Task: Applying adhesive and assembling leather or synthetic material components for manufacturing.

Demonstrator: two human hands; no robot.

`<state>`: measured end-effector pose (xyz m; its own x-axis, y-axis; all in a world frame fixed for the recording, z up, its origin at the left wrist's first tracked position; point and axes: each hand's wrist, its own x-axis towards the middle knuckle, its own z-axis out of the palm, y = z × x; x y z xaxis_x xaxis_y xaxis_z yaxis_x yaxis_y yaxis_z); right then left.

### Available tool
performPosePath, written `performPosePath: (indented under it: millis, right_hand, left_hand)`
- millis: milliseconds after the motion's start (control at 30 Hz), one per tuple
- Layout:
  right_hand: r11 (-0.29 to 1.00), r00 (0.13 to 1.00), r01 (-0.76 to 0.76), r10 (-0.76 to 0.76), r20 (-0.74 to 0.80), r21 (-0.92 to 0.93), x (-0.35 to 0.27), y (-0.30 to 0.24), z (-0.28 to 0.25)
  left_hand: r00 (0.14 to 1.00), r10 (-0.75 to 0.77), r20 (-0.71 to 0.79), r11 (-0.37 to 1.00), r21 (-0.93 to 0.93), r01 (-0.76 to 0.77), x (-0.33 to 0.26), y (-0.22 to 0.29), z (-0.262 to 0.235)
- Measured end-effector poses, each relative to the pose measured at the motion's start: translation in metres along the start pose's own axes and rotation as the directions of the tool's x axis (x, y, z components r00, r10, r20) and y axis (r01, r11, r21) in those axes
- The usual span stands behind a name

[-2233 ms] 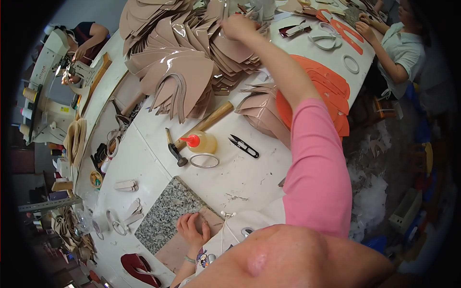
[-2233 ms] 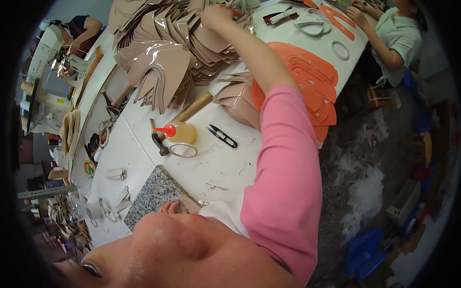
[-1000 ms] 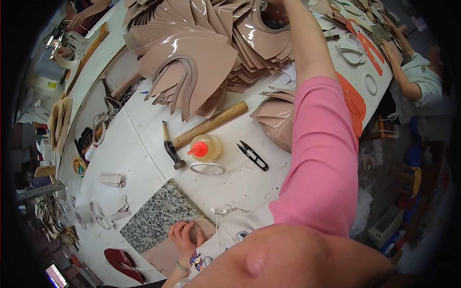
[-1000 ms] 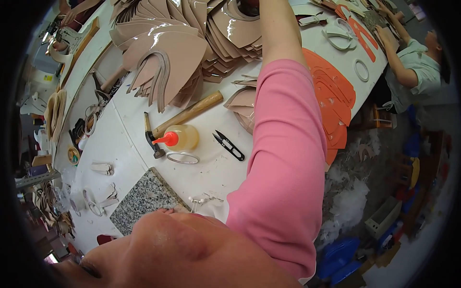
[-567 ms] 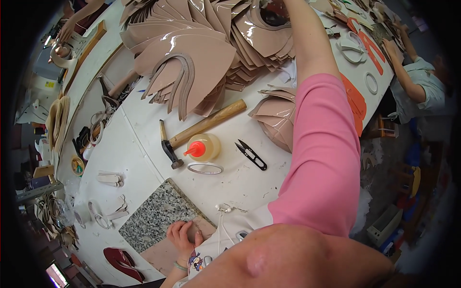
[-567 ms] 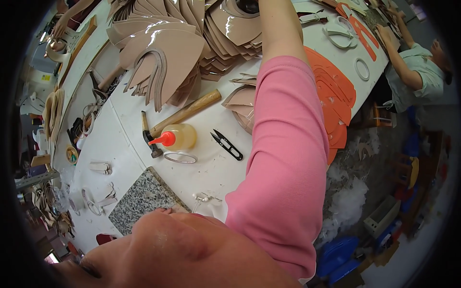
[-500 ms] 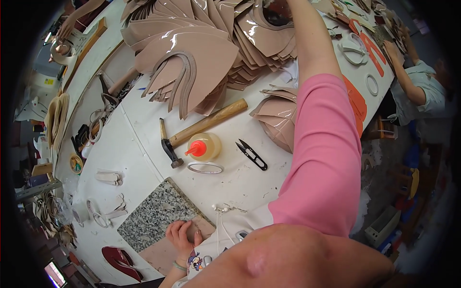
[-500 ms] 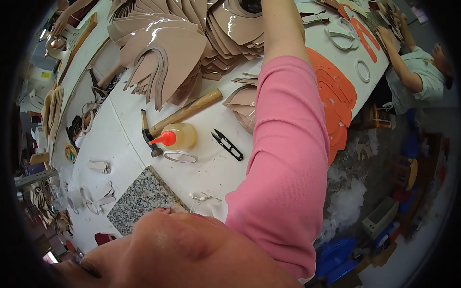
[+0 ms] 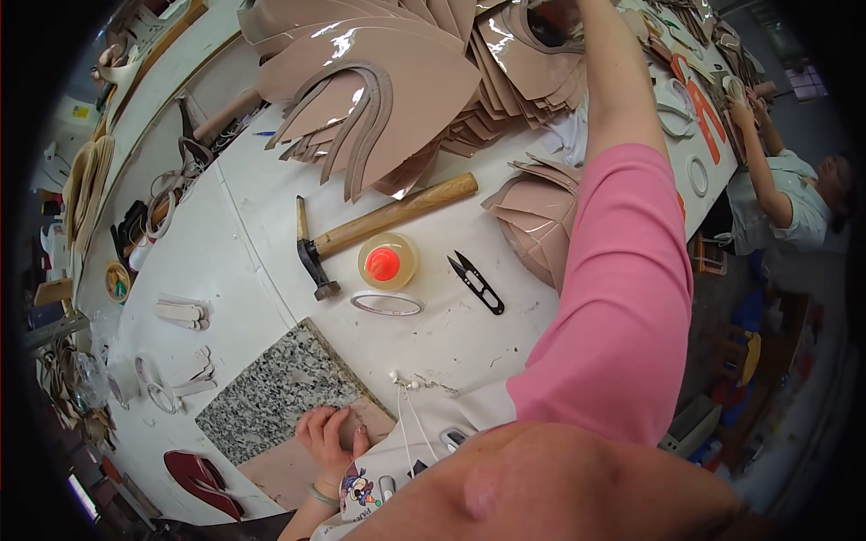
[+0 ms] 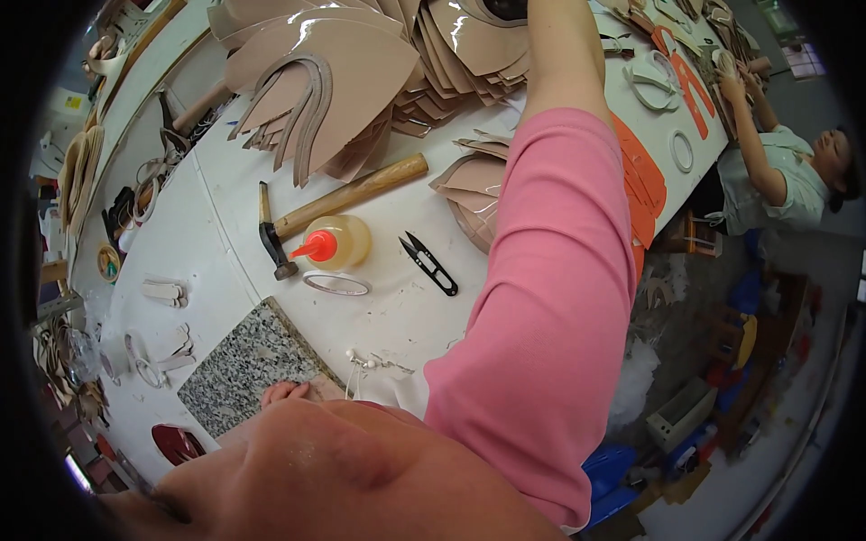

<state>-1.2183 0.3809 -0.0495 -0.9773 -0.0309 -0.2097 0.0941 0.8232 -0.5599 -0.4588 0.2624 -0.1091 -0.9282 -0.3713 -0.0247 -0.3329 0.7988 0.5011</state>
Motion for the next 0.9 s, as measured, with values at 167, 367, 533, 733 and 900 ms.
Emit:
performPosePath:
  millis: [167, 367, 533, 733, 900]
  right_hand:
    - [0.936, 0.971, 0.19, -0.223, -0.082, -0.295, 0.035, 0.006, -0.028]
    - [0.825, 0.857, 0.284, -0.447, -0.257, -0.488, -0.014, 0.005, -0.096]
    - [0.869, 0.787, 0.468, -0.493, -0.372, -0.162, -0.058, 0.035, -0.174]
    - [0.673, 0.734, 0.675, -0.567, -0.374, 0.303, -0.34, 0.048, -0.135]
    - [0.306, 0.377, 0.673, -0.925, 0.044, 0.673, -0.487, 0.087, -0.035]
  left_hand:
    - [0.986, 0.099, -0.134, 0.994, -0.029, -0.104, -0.005, -0.008, 0.015]
    - [0.99, 0.053, -0.129, 0.999, 0.015, -0.052, -0.008, -0.003, 0.012]
    - [0.985, 0.05, -0.166, 0.997, -0.056, -0.06, 0.013, 0.015, 0.006]
    - [0.965, -0.249, -0.087, 0.639, -0.763, 0.096, 0.029, 0.041, -0.004]
    - [0.977, -0.024, 0.213, 0.253, -0.944, 0.213, 0.054, 0.113, -0.029]
